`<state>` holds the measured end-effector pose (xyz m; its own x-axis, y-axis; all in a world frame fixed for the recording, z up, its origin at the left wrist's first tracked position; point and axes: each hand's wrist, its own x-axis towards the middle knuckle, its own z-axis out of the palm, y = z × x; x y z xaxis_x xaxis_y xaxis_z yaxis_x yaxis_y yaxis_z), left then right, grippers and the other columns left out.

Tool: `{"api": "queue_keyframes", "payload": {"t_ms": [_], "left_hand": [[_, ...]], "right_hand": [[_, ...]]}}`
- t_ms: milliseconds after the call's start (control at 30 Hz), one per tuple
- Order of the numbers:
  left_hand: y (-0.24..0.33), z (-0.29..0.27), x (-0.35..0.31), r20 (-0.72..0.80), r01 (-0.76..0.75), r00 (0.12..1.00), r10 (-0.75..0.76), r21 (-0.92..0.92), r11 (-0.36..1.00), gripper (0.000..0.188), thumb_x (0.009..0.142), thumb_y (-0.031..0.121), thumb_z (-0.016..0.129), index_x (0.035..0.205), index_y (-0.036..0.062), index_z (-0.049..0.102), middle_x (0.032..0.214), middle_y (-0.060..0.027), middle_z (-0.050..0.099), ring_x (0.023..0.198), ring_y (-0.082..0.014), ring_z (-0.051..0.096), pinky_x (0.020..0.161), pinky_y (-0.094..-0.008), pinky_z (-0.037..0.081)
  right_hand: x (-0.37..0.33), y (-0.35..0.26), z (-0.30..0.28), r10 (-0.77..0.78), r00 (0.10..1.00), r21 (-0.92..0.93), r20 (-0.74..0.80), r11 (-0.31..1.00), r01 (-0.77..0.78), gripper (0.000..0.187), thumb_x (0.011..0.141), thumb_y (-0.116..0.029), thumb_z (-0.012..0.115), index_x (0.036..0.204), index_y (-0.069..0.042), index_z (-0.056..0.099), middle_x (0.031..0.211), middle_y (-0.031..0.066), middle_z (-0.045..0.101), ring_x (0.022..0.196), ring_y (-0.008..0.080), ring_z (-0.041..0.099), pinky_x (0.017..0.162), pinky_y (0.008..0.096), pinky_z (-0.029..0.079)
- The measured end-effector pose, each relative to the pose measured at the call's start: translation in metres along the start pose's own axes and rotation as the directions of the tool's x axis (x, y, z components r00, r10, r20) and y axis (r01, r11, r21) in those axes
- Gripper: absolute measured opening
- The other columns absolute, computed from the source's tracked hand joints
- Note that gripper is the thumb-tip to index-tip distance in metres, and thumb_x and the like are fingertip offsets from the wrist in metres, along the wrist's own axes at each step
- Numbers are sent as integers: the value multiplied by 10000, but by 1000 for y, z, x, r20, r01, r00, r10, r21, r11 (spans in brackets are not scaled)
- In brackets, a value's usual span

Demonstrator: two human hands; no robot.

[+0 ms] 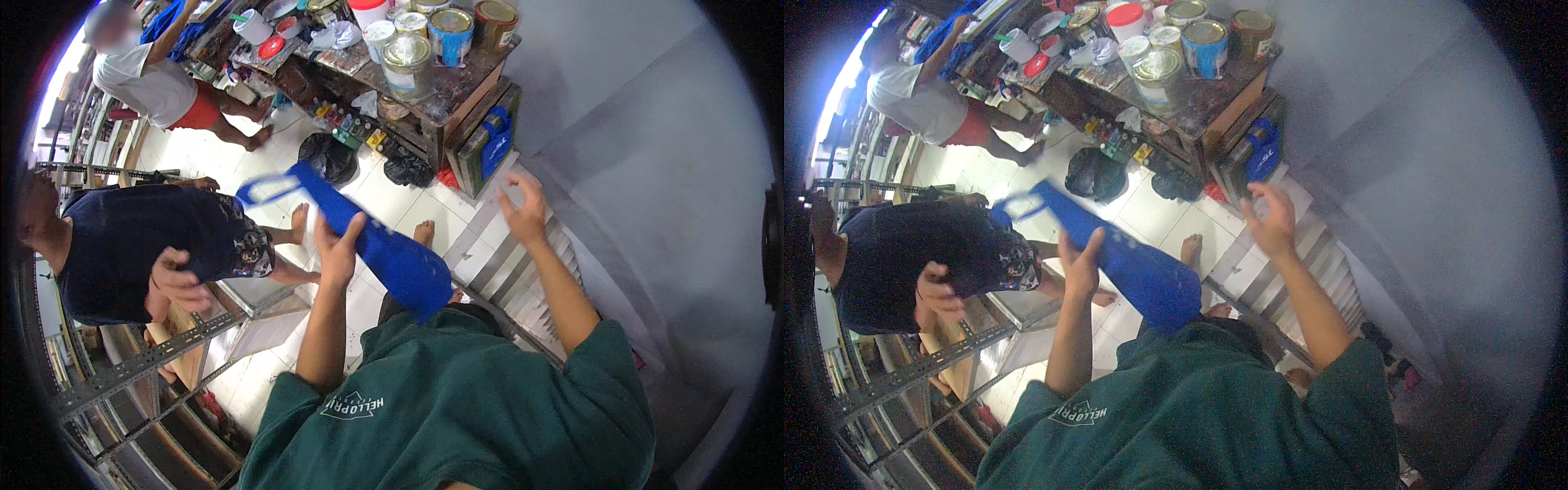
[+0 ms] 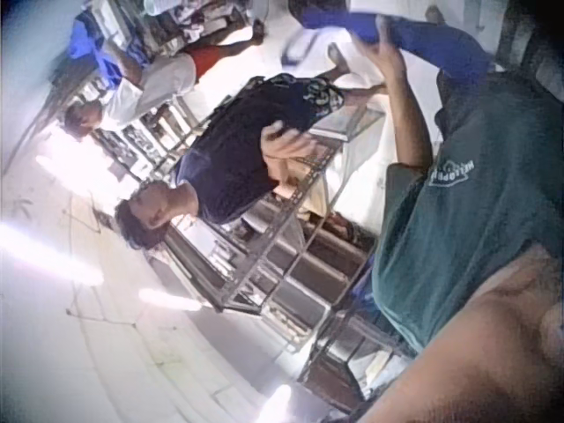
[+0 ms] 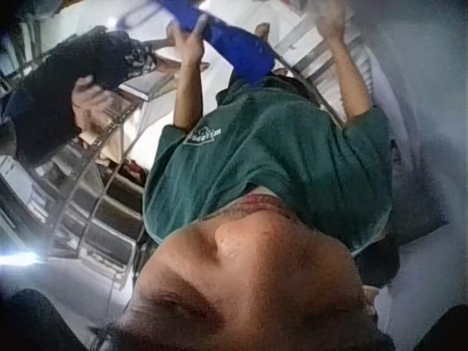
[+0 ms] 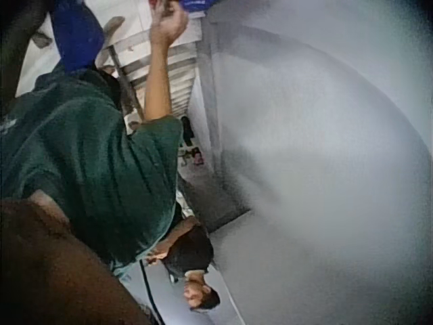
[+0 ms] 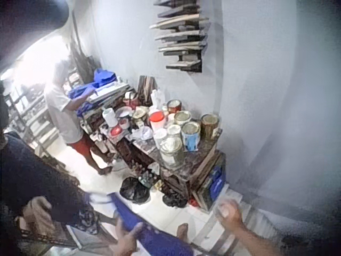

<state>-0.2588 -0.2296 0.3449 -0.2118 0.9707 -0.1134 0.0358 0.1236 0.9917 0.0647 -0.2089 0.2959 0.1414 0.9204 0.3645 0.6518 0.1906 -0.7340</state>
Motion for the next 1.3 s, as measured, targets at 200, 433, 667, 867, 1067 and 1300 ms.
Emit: {"api": "queue_keyframes", "payload": {"t_ms": [200,433,667,867,1067,1300], "left_hand": [[90,48,33,632,175,773,-52,-134,975,499,755,1,643,1217,48,460,1046,-71,599,924,-171,578,848,-322,449],[165,77,34,805,111,582,-112,58,992,481,782,28,641,1235,62,482,1078,-43,597,973,-132,557,868,-285,432],[114,136,53,851,6,525,-15,14,1000,455,827,69,620,1255,62,462,1115,-35,580,992,-125,534,898,-303,420],[36,216,99,806,-12,580,119,-137,990,909,732,176,739,1414,76,146,1302,-162,410,1185,-230,420,990,-373,349],[90,319,234,578,-333,747,328,-102,937,1063,666,256,773,1422,48,55,1190,-257,494,1038,-284,546,868,-344,433],[101,377,337,493,-425,827,272,230,875,696,735,76,669,1310,94,277,807,-183,642,789,-333,640,703,-408,485]], "right_hand": [[106,-10,-62,166,970,319,177,923,-216,397,804,-289,652,1123,-71,563,1013,88,589,971,183,546,846,326,426],[166,-48,-105,16,899,737,438,566,-369,533,872,-283,539,1331,-123,320,1252,172,482,1124,234,486,972,371,341],[183,-9,-142,321,934,815,158,491,-307,339,761,-17,581,1058,-99,440,783,57,551,693,146,557,632,247,421],[253,24,-152,230,970,546,84,803,-238,164,712,-17,631,675,-106,498,676,-15,526,613,84,500,580,218,382],[347,30,-106,113,918,357,381,898,-259,246,704,73,491,891,-2,632,819,40,602,660,76,515,597,217,428],[452,145,-21,29,984,-171,174,985,1,268,684,36,477,856,-55,662,907,102,652,859,254,604,774,357,469]]}}
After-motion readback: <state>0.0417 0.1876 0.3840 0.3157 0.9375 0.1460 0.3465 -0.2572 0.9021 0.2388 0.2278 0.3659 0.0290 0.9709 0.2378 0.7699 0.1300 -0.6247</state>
